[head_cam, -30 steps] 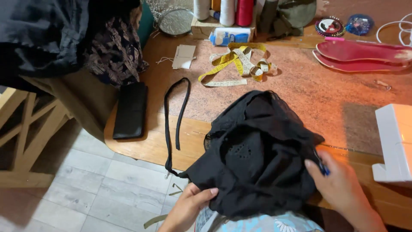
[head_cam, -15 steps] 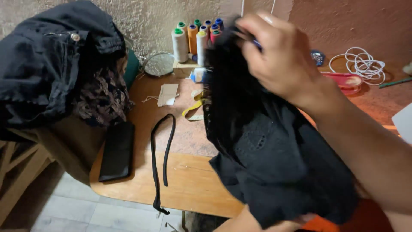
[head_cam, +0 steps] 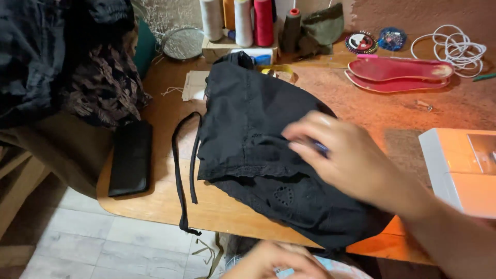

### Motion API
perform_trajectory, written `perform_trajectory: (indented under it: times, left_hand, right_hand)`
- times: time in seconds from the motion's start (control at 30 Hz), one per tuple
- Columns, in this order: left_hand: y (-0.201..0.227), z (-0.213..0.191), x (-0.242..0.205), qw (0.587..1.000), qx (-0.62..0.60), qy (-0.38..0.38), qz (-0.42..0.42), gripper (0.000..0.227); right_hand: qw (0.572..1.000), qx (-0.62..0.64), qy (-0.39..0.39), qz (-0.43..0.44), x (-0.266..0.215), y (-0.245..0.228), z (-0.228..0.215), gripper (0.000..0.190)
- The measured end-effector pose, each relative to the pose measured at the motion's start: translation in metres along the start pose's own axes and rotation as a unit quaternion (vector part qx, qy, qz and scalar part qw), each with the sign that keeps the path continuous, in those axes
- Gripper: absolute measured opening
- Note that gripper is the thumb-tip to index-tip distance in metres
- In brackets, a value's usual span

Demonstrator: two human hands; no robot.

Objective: Ripping out stitches from a black garment using a seam ripper

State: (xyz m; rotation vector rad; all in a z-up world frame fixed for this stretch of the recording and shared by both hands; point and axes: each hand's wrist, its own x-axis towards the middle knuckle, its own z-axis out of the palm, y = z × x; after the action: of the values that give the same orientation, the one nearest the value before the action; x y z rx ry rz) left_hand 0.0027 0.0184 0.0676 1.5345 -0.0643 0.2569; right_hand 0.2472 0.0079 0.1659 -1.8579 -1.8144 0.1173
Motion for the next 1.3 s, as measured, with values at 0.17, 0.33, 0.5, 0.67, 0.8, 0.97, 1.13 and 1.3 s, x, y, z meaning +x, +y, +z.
perform_trajectory:
  times: [0.17, 0.33, 0.5, 0.67, 0.8, 0.97, 1.13, 1.3]
  left_hand:
    - [-0.01, -0.032, 0.039, 0.9, 0.35, 0.238, 0.1, 0.009]
    - [-0.072, -0.048, 0.029, 0.761, 0.605, 0.228, -0.046, 0.044]
    - [-0.065, -0.037, 0.028, 0.819, 0.508, 0.257, -0.077, 0.032]
    - [-0.066, 0.002, 0.065, 0.931, -0.239, 0.216, -0.169, 0.032]
    - [-0.084, 0.004, 0.1, 0.814, -0.424, 0.29, -0.272, 0.05]
    - [-0.086, 0.007, 0.12, 0.808, -0.464, 0.285, -0.225, 0.02]
    - [-0.086, 0.002, 0.116, 0.779, -0.508, 0.3, -0.212, 0.028]
    - [-0.096, -0.001, 0.103, 0.77, -0.519, 0.312, -0.203, 0.013]
  right_hand:
    - [0.992, 0.04, 0.022, 0.117, -0.098, 0.051, 0.043, 0.017]
    - [0.959, 0.046, 0.051, 0.273, -0.171, 0.07, 0.093, 0.06]
    - [0.959, 0.106, 0.087, 0.249, -0.174, 0.058, 0.074, 0.039]
    - [0.95, 0.149, 0.183, 0.203, -0.171, 0.038, 0.068, 0.008]
    - [0.911, 0.258, 0.251, 0.201, -0.173, 0.037, 0.083, 0.014]
    - [0.879, 0.375, 0.249, 0.158, -0.176, 0.046, 0.097, 0.026]
    - [0.928, 0.257, 0.208, 0.173, -0.174, 0.054, 0.094, 0.022]
    - [0.932, 0.235, 0.191, 0.198, -0.173, 0.051, 0.1, 0.018]
